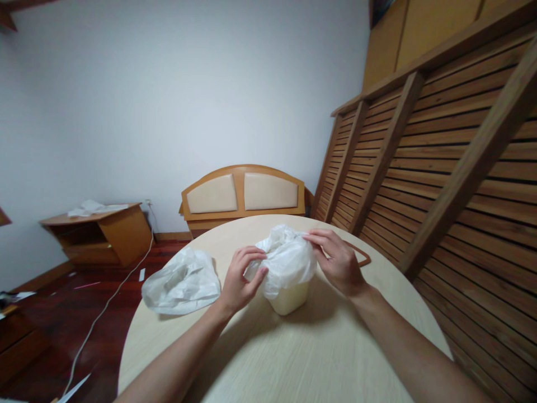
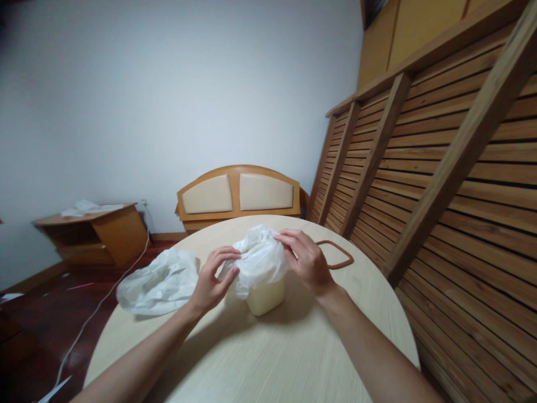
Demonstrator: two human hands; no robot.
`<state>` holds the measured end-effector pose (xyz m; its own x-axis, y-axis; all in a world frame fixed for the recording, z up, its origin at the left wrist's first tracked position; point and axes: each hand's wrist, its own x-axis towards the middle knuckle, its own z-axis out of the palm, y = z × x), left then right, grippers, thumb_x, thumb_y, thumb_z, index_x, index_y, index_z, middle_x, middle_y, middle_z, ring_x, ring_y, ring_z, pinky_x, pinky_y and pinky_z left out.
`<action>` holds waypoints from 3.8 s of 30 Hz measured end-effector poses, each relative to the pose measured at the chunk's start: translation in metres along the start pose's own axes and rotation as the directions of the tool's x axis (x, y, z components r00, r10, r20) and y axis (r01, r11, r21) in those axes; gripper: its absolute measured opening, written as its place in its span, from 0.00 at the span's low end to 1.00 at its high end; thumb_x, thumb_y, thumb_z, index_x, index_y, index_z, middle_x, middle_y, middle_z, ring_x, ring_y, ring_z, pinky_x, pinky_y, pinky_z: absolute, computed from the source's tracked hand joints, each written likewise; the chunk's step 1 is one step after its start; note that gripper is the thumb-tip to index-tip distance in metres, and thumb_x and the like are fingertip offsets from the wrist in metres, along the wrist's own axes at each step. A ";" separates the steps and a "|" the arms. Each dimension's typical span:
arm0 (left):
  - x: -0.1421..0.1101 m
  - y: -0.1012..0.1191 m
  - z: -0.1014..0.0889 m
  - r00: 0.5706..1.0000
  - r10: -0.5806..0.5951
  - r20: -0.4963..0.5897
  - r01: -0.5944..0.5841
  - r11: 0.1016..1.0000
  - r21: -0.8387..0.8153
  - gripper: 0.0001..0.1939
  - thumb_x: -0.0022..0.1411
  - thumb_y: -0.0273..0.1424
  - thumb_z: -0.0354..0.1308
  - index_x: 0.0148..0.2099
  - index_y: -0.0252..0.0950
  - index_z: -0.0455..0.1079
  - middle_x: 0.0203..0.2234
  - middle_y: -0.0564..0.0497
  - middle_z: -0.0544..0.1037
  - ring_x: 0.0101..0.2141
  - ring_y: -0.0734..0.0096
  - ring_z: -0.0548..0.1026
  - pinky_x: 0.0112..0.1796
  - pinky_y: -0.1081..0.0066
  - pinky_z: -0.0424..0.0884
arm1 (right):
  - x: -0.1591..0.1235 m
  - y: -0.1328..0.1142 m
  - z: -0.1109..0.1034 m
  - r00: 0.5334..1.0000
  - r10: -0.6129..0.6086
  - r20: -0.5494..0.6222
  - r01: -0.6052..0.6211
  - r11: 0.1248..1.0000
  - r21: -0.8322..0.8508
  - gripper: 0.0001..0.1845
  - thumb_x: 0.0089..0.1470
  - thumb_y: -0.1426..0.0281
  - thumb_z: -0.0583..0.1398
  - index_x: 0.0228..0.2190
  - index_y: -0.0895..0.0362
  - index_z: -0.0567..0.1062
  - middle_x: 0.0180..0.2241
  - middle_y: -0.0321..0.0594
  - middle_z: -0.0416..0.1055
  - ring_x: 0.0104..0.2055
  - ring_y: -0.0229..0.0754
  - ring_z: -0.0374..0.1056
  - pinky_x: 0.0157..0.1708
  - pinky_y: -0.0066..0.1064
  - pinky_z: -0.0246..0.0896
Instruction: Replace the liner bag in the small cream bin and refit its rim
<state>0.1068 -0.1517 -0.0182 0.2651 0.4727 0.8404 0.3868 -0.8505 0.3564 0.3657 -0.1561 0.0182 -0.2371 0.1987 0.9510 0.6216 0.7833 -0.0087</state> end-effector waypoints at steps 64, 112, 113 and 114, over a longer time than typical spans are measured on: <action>0.000 -0.017 0.000 0.936 -0.271 -0.224 0.278 0.961 -0.004 0.07 0.67 0.34 0.56 0.39 0.36 0.72 0.31 0.50 0.79 0.31 0.70 0.76 0.32 0.72 0.74 | -0.003 0.015 -0.007 0.973 -0.077 0.219 0.079 0.997 -0.001 0.07 0.60 0.74 0.62 0.38 0.53 0.80 0.33 0.39 0.78 0.36 0.43 0.72 0.37 0.37 0.65; -0.008 0.014 0.000 0.960 0.263 0.092 -0.275 0.950 0.152 0.14 0.62 0.31 0.62 0.50 0.36 0.70 0.40 0.42 0.79 0.41 0.63 0.79 0.41 0.67 0.77 | -0.004 -0.044 0.026 0.920 -0.291 0.262 0.265 0.955 0.129 0.04 0.65 0.73 0.58 0.37 0.56 0.74 0.33 0.36 0.79 0.39 0.40 0.72 0.42 0.34 0.59; -0.008 0.012 0.002 0.961 0.265 0.081 -0.275 0.949 0.156 0.12 0.62 0.28 0.61 0.49 0.36 0.70 0.39 0.43 0.79 0.40 0.64 0.79 0.40 0.69 0.77 | -0.003 -0.043 0.025 0.922 -0.280 0.269 0.251 0.958 0.138 0.04 0.65 0.73 0.58 0.38 0.55 0.74 0.33 0.36 0.79 0.39 0.40 0.72 0.42 0.34 0.59; -0.008 0.011 0.003 0.962 0.266 0.069 -0.274 0.949 0.158 0.10 0.63 0.26 0.60 0.47 0.37 0.70 0.38 0.44 0.80 0.39 0.66 0.79 0.39 0.70 0.77 | -0.002 -0.042 0.025 0.922 -0.272 0.275 0.240 0.960 0.144 0.05 0.65 0.74 0.57 0.39 0.55 0.74 0.33 0.36 0.79 0.39 0.40 0.72 0.42 0.34 0.59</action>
<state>0.1119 -0.1636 -0.0221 0.4187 0.2444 0.8746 0.4341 -0.8998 0.0437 0.3211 -0.1749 0.0089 -0.5930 0.1326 0.7942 0.4327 0.8843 0.1754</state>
